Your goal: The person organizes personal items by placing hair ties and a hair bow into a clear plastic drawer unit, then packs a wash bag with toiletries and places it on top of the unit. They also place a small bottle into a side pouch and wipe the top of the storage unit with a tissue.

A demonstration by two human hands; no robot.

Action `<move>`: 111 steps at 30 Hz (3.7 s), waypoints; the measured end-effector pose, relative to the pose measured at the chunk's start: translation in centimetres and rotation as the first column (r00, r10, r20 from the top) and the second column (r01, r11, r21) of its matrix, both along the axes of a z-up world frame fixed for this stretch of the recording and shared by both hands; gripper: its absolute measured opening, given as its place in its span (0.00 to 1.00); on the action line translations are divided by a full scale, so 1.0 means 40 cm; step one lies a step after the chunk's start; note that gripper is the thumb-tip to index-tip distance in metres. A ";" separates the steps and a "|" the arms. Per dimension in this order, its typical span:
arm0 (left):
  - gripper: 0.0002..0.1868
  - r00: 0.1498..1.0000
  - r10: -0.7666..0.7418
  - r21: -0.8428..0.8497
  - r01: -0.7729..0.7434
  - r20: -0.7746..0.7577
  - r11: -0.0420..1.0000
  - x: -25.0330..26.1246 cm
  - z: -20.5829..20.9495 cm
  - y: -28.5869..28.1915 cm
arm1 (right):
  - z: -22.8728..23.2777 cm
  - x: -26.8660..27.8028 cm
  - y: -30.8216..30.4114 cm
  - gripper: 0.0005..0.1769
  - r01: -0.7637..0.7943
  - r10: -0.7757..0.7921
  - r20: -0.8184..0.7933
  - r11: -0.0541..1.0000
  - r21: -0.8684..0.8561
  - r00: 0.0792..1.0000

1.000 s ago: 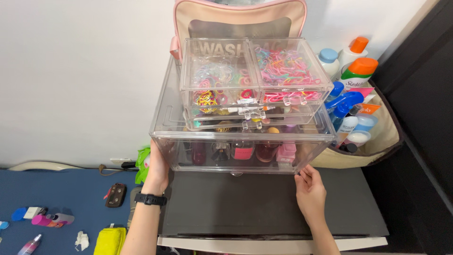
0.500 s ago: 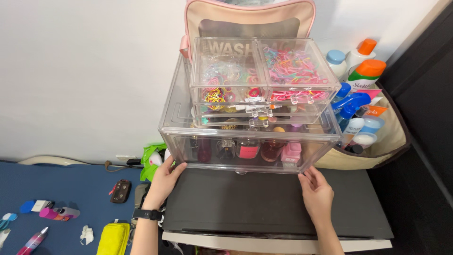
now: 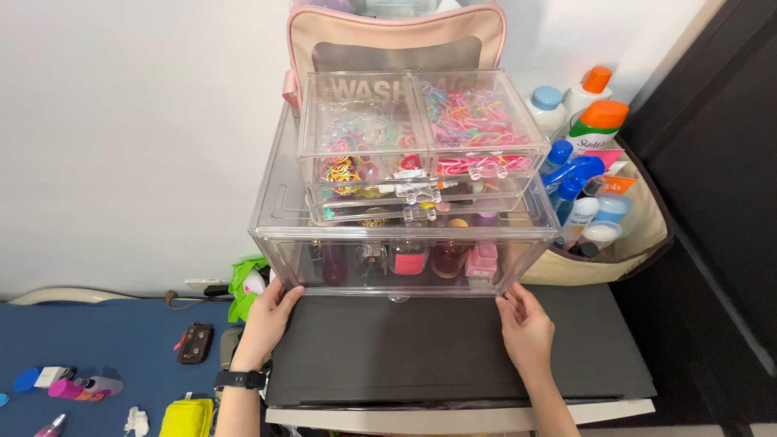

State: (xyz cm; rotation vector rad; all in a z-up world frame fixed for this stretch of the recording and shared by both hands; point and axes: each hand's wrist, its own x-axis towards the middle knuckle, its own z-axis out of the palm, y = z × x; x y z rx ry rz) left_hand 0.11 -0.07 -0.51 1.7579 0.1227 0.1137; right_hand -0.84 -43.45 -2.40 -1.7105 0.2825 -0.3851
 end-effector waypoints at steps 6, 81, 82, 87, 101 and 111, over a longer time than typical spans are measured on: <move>0.23 0.999 0.036 0.049 -0.034 -0.038 0.998 0.002 -0.004 0.000 | 0.005 -0.004 0.000 0.26 -0.013 0.013 0.015 1.000 -0.016 1.000; 0.08 0.886 -0.325 0.861 -0.141 0.330 0.489 -0.002 0.240 -0.968 | 0.329 0.000 -0.464 0.05 0.158 0.001 0.214 0.673 -0.723 0.977; 0.08 0.887 -0.329 0.856 -0.127 0.324 0.501 0.000 0.239 -0.967 | 0.328 0.000 -0.464 0.05 0.167 0.009 0.233 0.670 -0.723 0.972; 0.11 0.878 -0.328 0.833 -0.130 0.349 0.537 0.023 0.235 -0.962 | 0.331 -0.003 -0.459 0.09 0.188 0.044 0.284 0.652 -0.735 0.958; 0.23 0.847 -0.082 0.454 -0.197 0.525 0.869 -0.103 0.221 -0.982 | 0.345 -0.061 -0.447 0.35 0.217 0.055 0.330 0.650 -0.728 0.942; 0.37 0.926 -0.226 0.305 0.131 0.302 0.943 -0.158 0.104 -1.047 | 0.264 -0.038 -0.379 0.61 0.268 0.059 0.391 0.636 -0.724 0.918</move>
